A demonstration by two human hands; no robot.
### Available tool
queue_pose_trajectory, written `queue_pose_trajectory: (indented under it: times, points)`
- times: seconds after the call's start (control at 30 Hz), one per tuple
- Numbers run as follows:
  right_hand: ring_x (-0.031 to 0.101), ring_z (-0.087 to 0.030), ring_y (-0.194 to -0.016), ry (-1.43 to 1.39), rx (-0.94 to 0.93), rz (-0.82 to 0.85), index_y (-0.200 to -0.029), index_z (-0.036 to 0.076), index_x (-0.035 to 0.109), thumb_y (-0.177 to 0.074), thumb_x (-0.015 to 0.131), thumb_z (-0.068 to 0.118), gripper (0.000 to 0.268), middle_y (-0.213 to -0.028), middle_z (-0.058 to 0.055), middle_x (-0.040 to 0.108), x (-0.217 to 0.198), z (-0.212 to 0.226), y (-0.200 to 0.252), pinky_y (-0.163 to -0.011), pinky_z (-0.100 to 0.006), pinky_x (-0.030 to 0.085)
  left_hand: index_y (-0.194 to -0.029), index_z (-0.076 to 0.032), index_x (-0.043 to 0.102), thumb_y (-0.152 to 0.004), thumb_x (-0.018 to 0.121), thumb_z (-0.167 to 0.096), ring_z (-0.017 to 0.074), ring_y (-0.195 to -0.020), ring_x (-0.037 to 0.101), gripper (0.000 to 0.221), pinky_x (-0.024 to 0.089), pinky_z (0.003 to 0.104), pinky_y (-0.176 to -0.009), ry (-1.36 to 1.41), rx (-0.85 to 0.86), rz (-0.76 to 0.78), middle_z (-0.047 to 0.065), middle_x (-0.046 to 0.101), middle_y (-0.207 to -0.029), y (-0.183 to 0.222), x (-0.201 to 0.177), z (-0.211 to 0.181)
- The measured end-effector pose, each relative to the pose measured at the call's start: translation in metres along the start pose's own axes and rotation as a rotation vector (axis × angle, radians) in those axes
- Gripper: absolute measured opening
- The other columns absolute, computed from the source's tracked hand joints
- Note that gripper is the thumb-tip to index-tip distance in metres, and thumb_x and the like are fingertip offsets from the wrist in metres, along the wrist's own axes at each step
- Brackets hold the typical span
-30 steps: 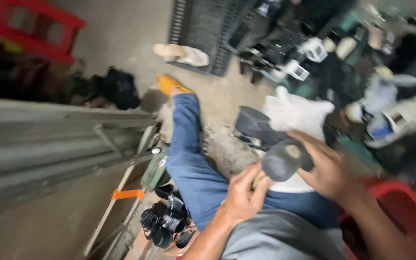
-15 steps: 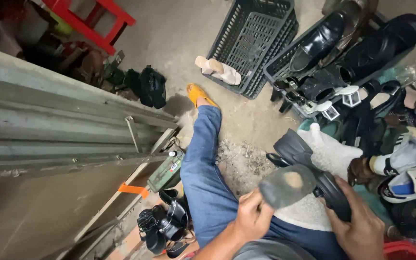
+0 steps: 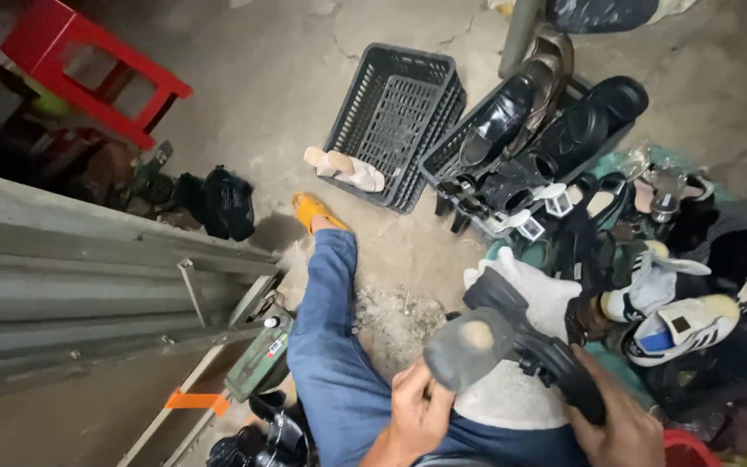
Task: Repairing shoes by brushing off dirt, hammering soles, and fitting replacement parts.
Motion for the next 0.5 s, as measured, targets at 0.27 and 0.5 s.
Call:
queue_pose_trajectory:
  times: [0.27, 0.5]
  points:
    - [0.055, -0.012, -0.136, 0.051, 0.094, 0.220, -0.156, 0.033, 0.044, -0.058, 0.088, 0.039, 0.107, -0.150, 0.007, 0.059, 0.008, -0.017, -0.012, -0.103, -0.030, 0.048, -0.135, 0.003, 0.059, -0.104, 0.057, -0.017, 0.0336, -0.102, 0.068, 0.036, 0.052, 0.042, -0.088, -0.045, -0.058, 0.207, 0.022, 0.070, -0.118, -0.005, 0.028, 0.026]
    - [0.076, -0.017, -0.099, 0.426, -0.301, -0.075, -0.155, 0.023, 0.054, -0.087, 0.066, 0.049, 0.074, -0.144, -0.001, 0.071, -0.006, 0.063, -0.049, -0.068, -0.035, 0.060, -0.134, 0.003, 0.056, -0.107, 0.051, -0.019, 0.0355, -0.092, 0.065, 0.035, 0.049, 0.045, -0.076, -0.048, -0.048, 0.214, 0.021, 0.067, -0.108, -0.019, 0.019, -0.020]
Point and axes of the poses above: each hand's wrist, its own y-axis away from the middle knuckle, its own x-axis out of the palm, z = x × y, the point moved 6 cm from there along -y, towards the middle knuckle
